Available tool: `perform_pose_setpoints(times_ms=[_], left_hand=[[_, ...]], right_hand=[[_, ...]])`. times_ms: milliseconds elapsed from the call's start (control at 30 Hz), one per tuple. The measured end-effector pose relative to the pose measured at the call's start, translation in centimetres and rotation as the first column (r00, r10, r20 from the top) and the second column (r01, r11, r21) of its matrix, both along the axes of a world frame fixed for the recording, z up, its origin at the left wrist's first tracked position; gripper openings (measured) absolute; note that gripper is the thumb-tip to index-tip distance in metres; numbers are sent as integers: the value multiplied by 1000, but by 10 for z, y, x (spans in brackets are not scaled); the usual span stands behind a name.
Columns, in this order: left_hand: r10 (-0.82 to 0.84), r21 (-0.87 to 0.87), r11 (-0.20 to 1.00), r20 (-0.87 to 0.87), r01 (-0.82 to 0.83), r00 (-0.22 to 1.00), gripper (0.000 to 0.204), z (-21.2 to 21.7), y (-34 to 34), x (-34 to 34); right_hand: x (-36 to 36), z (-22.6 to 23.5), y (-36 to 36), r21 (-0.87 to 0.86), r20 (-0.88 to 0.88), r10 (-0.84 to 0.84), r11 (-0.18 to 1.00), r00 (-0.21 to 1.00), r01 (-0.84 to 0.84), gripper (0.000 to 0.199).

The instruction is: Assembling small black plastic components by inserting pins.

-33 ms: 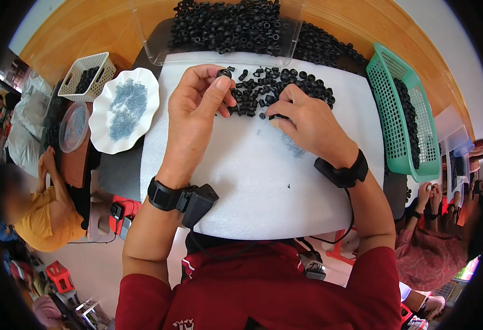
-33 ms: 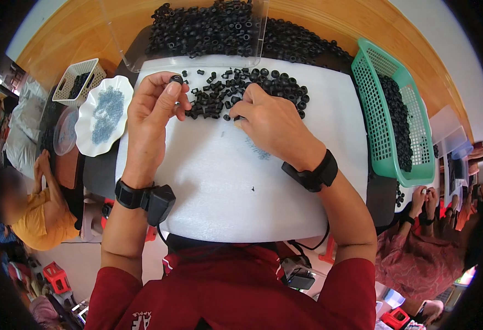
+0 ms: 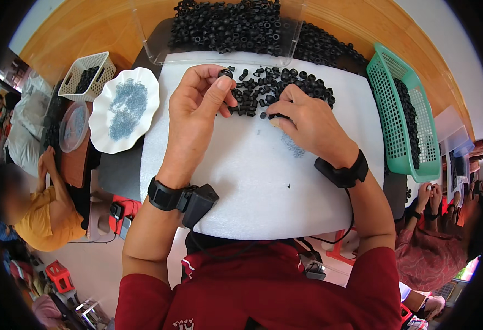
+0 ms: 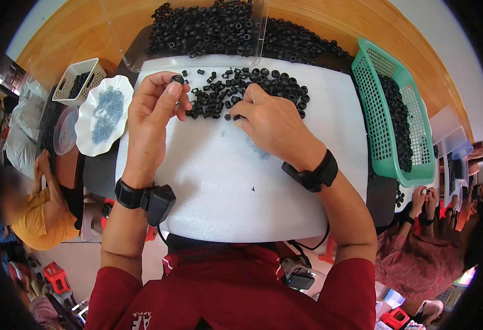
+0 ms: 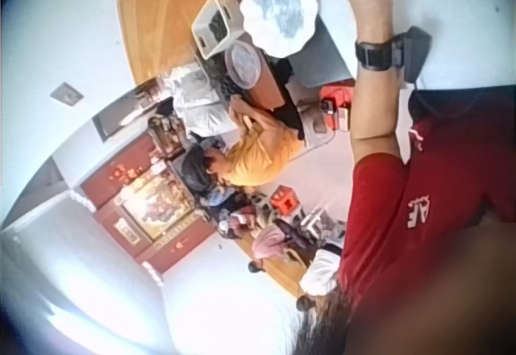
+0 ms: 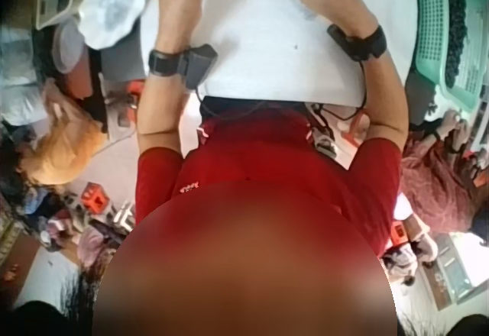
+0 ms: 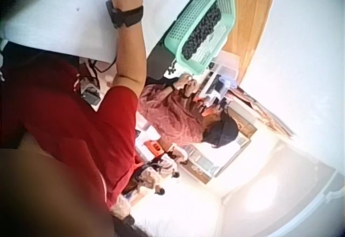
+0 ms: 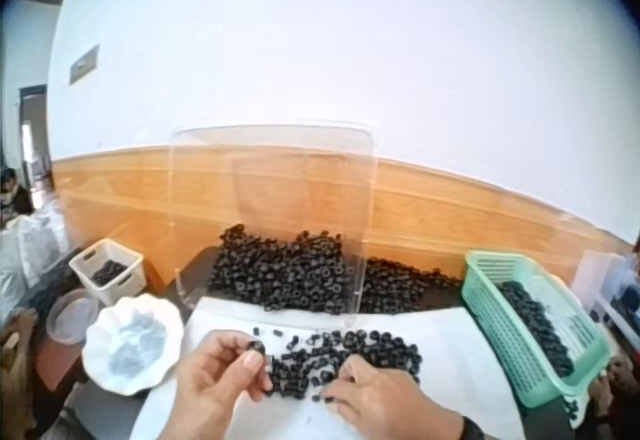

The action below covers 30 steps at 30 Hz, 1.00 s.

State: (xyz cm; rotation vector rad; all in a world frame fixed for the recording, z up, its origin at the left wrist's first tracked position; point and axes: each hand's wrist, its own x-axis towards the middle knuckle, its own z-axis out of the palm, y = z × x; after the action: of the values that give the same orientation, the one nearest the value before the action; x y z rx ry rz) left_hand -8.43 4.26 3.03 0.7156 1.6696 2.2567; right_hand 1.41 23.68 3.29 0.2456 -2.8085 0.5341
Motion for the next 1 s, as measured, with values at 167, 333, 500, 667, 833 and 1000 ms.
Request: perform_pose_setpoints(times_ms=[167,333,500,667,833,1000], left_hand=[[-22,-31,999,-2,22,1000,23,-1,0,0],[-68,-55,996,15,68,998,20,-4,1,0],[-225,-106,969,14,225,974,18,-2,4,7],[-264,-90,961,-9,262,965,18,1,5,11],[-304,-60,951,3,304,953,19,1,7,12],[-288,-62,956,-29,285,957,19,-2,8,12]], right_hand=[[-1,-1,3,50,6,-3,999,1000,3,14],[-1,-2,4,-51,-66,35,998,997,-38,12],[1,7,6,-617,165,24,782,986,85,18],[1,21,1,-824,342,24,488,939,288,21],[1,14,-1,-832,286,48,509,957,223,21],[0,12,-5,-832,237,-16,513,971,211,22]])
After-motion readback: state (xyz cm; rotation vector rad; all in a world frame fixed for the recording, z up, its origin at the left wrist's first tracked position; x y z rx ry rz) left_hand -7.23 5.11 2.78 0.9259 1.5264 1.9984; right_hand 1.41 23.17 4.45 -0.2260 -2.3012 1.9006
